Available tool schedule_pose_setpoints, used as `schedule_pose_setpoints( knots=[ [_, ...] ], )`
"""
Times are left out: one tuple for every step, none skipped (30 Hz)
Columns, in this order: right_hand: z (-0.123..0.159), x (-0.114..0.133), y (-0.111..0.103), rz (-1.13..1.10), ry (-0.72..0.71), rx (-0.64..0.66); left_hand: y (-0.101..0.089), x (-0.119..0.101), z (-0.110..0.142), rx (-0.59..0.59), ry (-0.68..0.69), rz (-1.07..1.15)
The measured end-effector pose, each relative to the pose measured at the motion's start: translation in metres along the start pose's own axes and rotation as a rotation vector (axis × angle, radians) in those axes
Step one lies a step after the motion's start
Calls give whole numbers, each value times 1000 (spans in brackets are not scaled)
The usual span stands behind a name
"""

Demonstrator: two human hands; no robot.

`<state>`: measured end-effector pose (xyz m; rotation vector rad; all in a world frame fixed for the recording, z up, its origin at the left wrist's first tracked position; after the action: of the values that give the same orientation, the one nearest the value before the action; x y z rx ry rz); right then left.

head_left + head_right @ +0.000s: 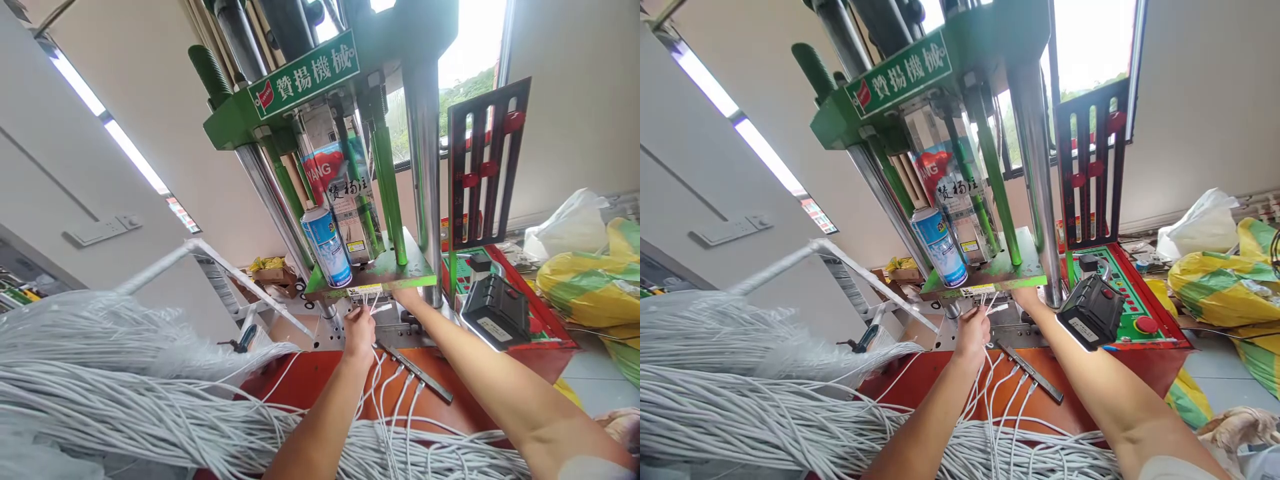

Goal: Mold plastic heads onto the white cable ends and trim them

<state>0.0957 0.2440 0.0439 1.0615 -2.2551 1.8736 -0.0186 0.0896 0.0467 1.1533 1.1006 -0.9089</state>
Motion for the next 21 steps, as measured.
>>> schedule_pose_setpoints(
  knots=[
    [4, -2, 0, -24, -3, -19, 2, 0, 5, -10, 2, 20],
    [9, -3, 0, -52, -7, -44, 4, 0, 10, -18, 3, 39],
    [15, -6, 0, -81, -12, -71, 6, 0, 16, -22, 3, 56],
    [22, -8, -1, -107, -16, -96, 7, -1, 23, -21, 1, 71],
    [29, -10, -1, -132, -19, -120, 9, -2, 31, -16, -3, 83],
    [38, -13, -1, -157, -19, -143, 10, -3, 40, -8, -10, 94],
    [47, -15, -1, -182, -18, -163, 11, -4, 50, 4, -19, 103],
    [57, -17, -2, -205, -15, -181, 11, -6, 61, 19, -29, 110],
    [67, -18, -2, -227, -14, -194, 11, -7, 73, 34, -42, 115],
    [78, -19, -2, -249, -15, -203, 10, -7, 86, 49, -55, 122],
    [90, -20, -3, -270, -20, -205, 8, -8, 99, 64, -70, 132],
    [102, -19, -4, -289, -30, -203, 7, -8, 112, 76, -88, 144],
    [114, -18, -4, -306, -42, -198, 4, -8, 125, 82, -110, 158],
    [126, -16, -5, -319, -55, -191, 2, -8, 138, 87, -132, 169],
    [138, -14, -5, -329, -64, -186, 0, -7, 150, 92, -150, 175],
    [148, -11, -5, -334, -68, -184, -1, -7, 161, 95, -162, 175],
    [157, -8, -5, -333, -65, -184, -2, -7, 172, 94, -167, 171],
    [163, -6, -4, -329, -54, -188, -2, -7, 182, 89, -162, 170],
    [168, -4, -4, -320, -36, -194, -2, -8, 191, 83, -151, 174],
    [171, -3, -3, -309, -11, -201, -1, -9, 200, 73, -139, 183],
    [172, -3, -3, -297, 18, -206, 0, -11, 208, 62, -125, 196]
  ],
)
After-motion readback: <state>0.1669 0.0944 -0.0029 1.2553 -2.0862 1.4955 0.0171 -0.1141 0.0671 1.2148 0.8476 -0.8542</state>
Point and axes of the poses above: each hand's wrist, its own z-axis away from the middle knuckle, its own y-axis out of the palm, x = y × z, the point moved 2 cm from there along -z, towards the middle knuckle, and after that the axes turned 14 degrees about x, right-handed, at the moved point
